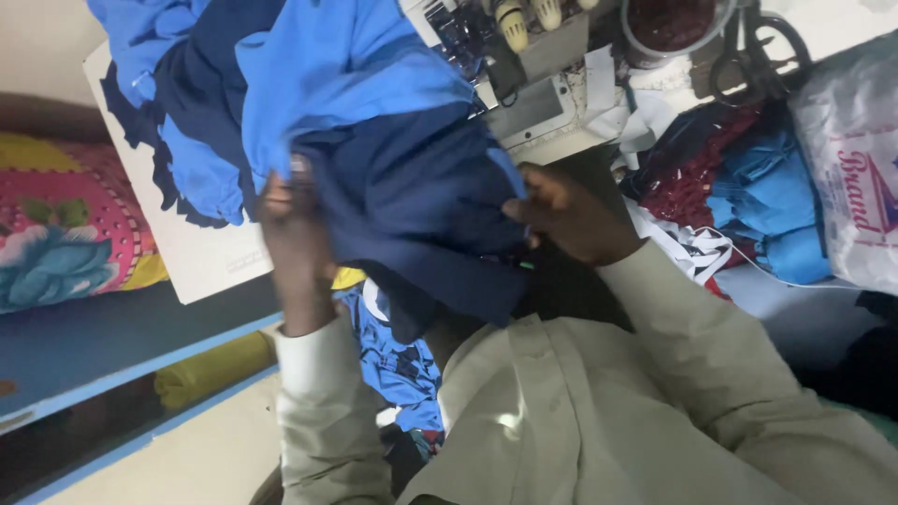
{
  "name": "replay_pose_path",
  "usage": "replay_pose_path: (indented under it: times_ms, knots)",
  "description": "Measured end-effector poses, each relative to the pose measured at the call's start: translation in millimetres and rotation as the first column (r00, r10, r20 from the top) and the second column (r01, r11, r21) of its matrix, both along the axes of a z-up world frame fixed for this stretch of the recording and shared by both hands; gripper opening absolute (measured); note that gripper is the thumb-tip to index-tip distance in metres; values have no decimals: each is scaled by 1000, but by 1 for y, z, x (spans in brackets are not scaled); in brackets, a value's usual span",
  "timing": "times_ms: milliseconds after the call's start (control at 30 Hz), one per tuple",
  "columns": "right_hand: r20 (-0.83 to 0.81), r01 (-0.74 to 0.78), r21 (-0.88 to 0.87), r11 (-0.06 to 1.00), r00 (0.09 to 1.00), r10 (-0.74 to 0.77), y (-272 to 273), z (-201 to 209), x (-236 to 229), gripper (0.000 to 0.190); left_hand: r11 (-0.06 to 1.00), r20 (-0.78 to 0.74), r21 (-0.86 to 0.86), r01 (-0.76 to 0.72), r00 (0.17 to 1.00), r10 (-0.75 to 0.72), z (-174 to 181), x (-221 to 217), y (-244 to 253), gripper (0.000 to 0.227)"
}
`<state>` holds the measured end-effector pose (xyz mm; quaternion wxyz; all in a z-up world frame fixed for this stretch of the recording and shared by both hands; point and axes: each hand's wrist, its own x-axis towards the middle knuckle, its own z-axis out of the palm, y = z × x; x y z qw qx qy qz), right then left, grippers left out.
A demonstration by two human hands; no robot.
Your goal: Sorting and arranging blue fabric pieces on a work table in preparation for sewing
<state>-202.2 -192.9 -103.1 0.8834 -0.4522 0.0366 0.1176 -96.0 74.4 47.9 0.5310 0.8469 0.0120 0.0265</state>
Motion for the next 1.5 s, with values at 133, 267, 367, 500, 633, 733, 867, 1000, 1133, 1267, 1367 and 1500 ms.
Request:
replay_pose_path:
  times_ms: [133,267,367,500,633,733,867,1000,1133,1267,1367,1500]
  knots:
    - [100,94,-603,792,994,-41,-34,-44,-1,29,994,-96,-102,-48,995,38,11,11,7,29]
    - [-45,152,-536,831,977,-208,5,9,-11,33,927,-215,-292,-234,961,175,-8,-2,-16,56]
    - [71,163,-531,832,986,-148,41,49,7,38,875,-267,-381,-299,942,205,-19,-28,-29,68]
    - [74,19,-300,954,997,4,89,28,43,39,822,-420,-340,-457,856,302,0,-60,-77,83]
    - [-36,-128,53,990,991,130,140,-14,89,41,859,-463,-248,-448,834,301,24,-46,-78,87]
    - [-114,-229,416,880,947,300,134,-66,67,43,947,-619,132,-291,722,309,52,-19,-58,101]
    - [-80,-252,842,478,817,571,89,-153,20,48,955,-129,-297,6,991,-46,46,11,8,34]
    - [76,-270,635,724,954,289,-9,-75,-6,42,874,224,420,243,906,-359,66,39,47,43]
    - [-54,16,174,985,999,-7,-16,-25,-5,35,878,273,429,211,896,-349,36,65,57,37]
    - [41,-93,-40,995,995,94,42,-31,2,25,911,298,354,211,898,-323,33,62,41,36]
    - [196,-317,-193,928,915,353,82,27,-4,31,906,313,360,221,886,-341,49,54,33,35]
    - [157,-145,-392,909,963,221,122,-10,-19,52,847,384,487,212,819,-425,66,54,38,30]
